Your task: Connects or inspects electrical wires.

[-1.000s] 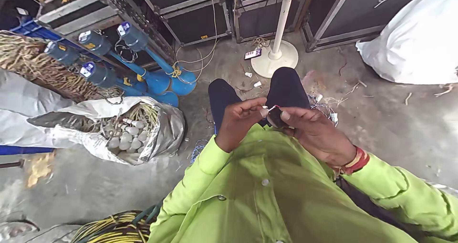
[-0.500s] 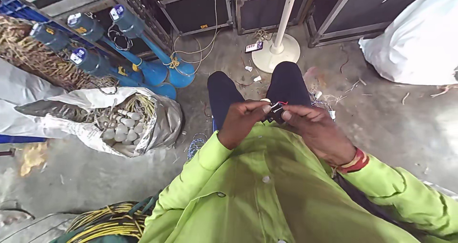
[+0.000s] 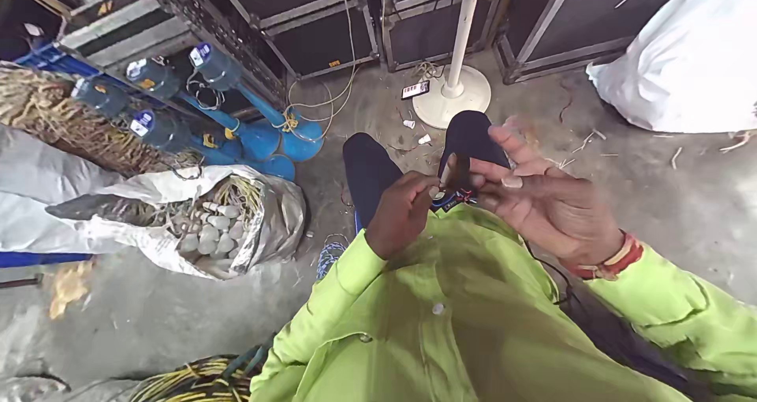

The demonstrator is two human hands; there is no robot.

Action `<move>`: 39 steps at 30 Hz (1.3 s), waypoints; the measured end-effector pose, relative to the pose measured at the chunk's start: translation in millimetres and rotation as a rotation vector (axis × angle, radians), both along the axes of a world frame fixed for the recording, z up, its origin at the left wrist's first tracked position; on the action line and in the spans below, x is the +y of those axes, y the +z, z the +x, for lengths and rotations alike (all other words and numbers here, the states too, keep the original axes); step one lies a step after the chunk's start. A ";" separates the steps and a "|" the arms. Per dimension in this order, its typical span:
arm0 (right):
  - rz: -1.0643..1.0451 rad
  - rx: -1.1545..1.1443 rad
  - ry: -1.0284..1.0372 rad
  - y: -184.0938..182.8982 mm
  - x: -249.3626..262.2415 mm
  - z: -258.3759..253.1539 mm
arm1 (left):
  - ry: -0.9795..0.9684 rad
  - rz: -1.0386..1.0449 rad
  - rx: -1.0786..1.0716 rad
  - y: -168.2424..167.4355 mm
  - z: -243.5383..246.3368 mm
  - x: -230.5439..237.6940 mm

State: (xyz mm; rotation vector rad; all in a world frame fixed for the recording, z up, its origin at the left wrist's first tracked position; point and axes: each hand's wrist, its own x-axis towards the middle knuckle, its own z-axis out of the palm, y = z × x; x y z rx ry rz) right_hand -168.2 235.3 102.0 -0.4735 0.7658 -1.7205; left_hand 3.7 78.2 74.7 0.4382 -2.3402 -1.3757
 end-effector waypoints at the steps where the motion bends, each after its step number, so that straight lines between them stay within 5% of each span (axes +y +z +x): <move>1: -0.020 0.048 -0.004 0.1 -2.2 1.6 | -0.016 0.080 -0.003 1.7 1.4 -1.2; 3: -0.023 0.269 -0.007 -3.4 -6.9 5.7 | -0.030 0.218 -0.010 6.6 3.8 -1.2; 9: 0.137 1.563 -0.203 -37.4 -9.1 23.7 | 0.059 0.312 0.009 8.8 8.1 6.3; 13: 0.135 1.939 -0.340 -39.6 -10.1 24.7 | 0.069 0.460 0.038 8.3 11.0 8.7; 18: 0.270 1.702 -0.073 -22.7 -10.8 17.2 | 0.049 0.485 0.077 8.5 9.8 6.9; 24: 0.093 1.568 -0.085 -43.0 -16.2 24.9 | 0.236 -0.371 0.125 8.4 6.9 7.3; 27: 0.139 1.530 -0.038 -49.2 -15.4 26.4 | 0.320 -0.594 0.128 5.2 5.8 5.3; 30: 0.193 1.340 -0.008 -42.9 -11.0 25.2 | 0.301 -0.662 0.140 2.4 4.6 2.1; 35: 0.216 1.116 -0.376 -49.6 -18.7 34.5 | 0.247 -0.690 0.242 1.9 3.2 -2.4; 39: 0.357 1.013 -0.199 -47.3 -25.7 34.4 | 0.273 -0.679 0.295 0.9 1.6 3.4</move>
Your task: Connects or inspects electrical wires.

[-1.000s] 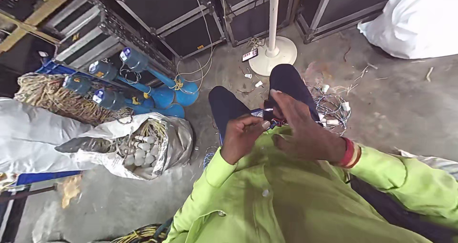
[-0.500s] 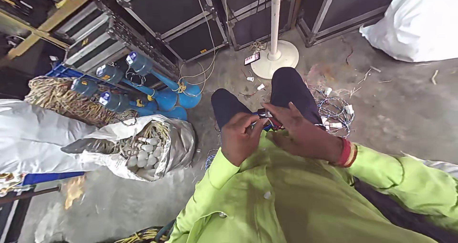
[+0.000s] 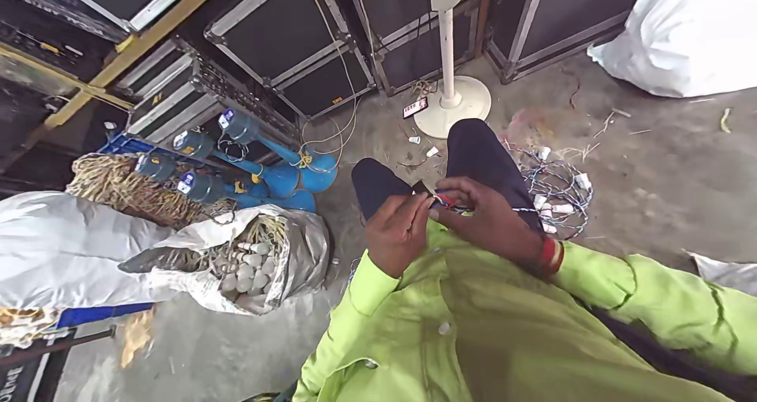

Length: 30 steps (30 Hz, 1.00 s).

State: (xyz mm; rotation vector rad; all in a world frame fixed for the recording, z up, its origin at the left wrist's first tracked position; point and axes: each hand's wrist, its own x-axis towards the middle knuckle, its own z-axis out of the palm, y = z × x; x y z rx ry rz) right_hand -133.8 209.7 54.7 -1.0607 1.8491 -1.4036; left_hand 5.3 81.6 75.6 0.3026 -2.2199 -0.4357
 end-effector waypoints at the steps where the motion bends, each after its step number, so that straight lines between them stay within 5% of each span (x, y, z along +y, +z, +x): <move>1: 0.003 -0.046 0.038 0.6 -2.5 -1.9 | -0.008 0.002 0.011 -0.1 -0.7 1.1; 8: 0.013 -0.447 0.147 17.0 -11.2 -7.9 | -0.035 0.003 0.032 -1.1 -1.4 0.8; 18: 0.000 -0.330 0.093 11.9 -15.2 -4.1 | -0.032 0.009 0.004 -2.4 -0.9 3.7; 25: 0.021 -0.034 0.093 11.0 -9.4 -5.4 | -0.028 0.112 0.009 -9.3 -3.5 6.3; 30: 0.087 -0.129 0.050 2.7 -12.2 -9.6 | -0.036 0.207 -0.043 -13.5 -3.4 6.7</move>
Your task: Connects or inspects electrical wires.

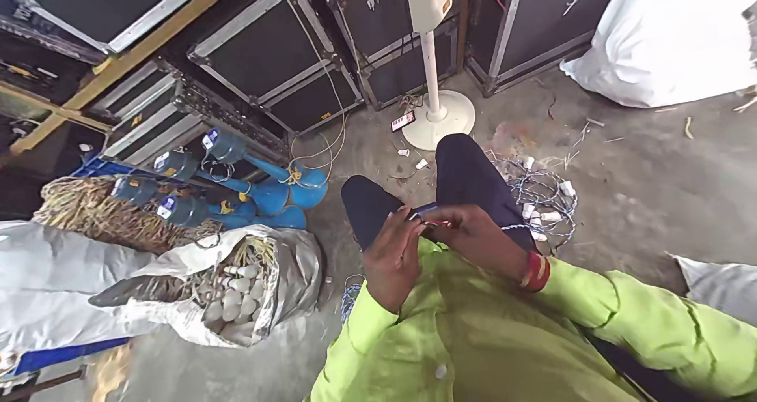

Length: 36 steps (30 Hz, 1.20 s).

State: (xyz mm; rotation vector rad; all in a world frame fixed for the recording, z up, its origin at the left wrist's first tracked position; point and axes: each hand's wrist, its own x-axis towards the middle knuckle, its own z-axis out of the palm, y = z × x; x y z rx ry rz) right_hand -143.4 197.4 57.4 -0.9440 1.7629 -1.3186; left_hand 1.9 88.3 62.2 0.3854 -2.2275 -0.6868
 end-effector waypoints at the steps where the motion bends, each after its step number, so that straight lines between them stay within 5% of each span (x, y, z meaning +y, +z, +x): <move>1: 0.014 -0.057 0.002 -0.8 0.5 -1.3 | -0.001 0.026 0.001 -1.5 1.6 -0.4; 11: -0.054 -0.077 0.081 8.7 6.0 -5.2 | -0.130 0.501 -0.030 13.6 7.7 -13.9; 14: -0.053 0.290 0.045 15.4 10.3 -5.7 | -0.128 0.578 -0.057 15.0 7.3 -18.0; 22: -0.630 0.946 0.228 2.9 7.7 -25.6 | -0.213 0.607 -0.117 12.7 8.9 -20.8; 25: -0.641 0.754 0.113 4.7 6.4 -19.6 | -0.285 0.615 -0.127 11.1 9.8 -19.6; 32: -0.238 0.136 -0.040 9.1 5.8 -14.6 | -0.390 0.567 -0.129 16.1 11.7 -22.4; 36: -0.025 -0.191 0.077 0.8 -0.7 -14.2 | -0.257 0.196 -0.117 9.4 12.9 -18.3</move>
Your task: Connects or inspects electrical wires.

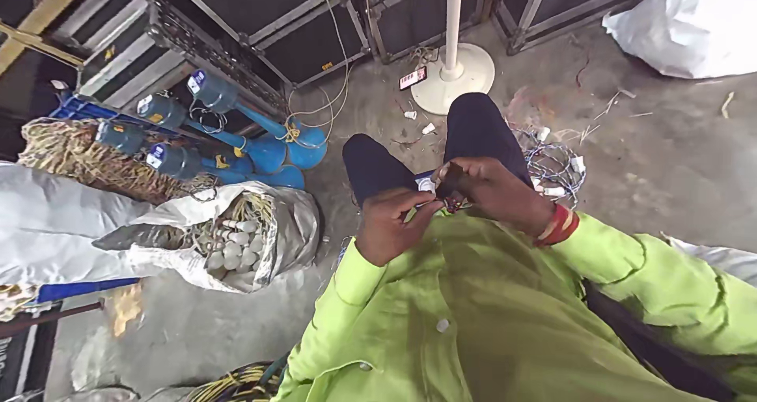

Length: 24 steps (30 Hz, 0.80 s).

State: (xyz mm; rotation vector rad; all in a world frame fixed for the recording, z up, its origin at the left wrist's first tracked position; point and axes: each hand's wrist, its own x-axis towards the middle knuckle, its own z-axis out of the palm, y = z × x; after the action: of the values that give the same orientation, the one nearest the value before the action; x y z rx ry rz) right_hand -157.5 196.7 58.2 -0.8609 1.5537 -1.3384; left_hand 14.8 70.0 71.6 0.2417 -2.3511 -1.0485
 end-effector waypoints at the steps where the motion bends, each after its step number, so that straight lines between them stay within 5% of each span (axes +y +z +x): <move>1: 0.032 -0.028 0.010 -2.6 -1.6 0.4 | 0.045 -0.166 0.028 -1.9 -0.6 1.0; 4: 0.087 0.001 0.055 -2.3 -2.7 0.4 | 0.105 -0.498 0.149 -10.7 -3.3 2.3; 9: 0.008 0.163 0.090 0.0 -6.1 -3.6 | 0.056 -0.628 0.181 -11.5 -6.3 2.8; 14: 0.091 0.405 -0.046 7.5 -8.6 -0.7 | 0.128 -0.600 0.183 -9.3 -6.4 2.6; 17: -0.150 0.355 -0.140 1.3 -4.1 -0.3 | 0.205 -0.507 0.139 -6.4 -4.5 -0.9; 24: -0.297 0.441 0.027 -13.0 -2.5 8.6 | 0.239 -0.410 0.088 -7.8 -1.4 -5.8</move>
State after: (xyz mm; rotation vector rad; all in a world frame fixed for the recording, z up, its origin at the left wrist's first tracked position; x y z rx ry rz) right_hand -148.9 194.2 45.2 -1.4337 1.6820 -1.4479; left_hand 13.4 64.2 63.8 0.3031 -2.3248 -0.4426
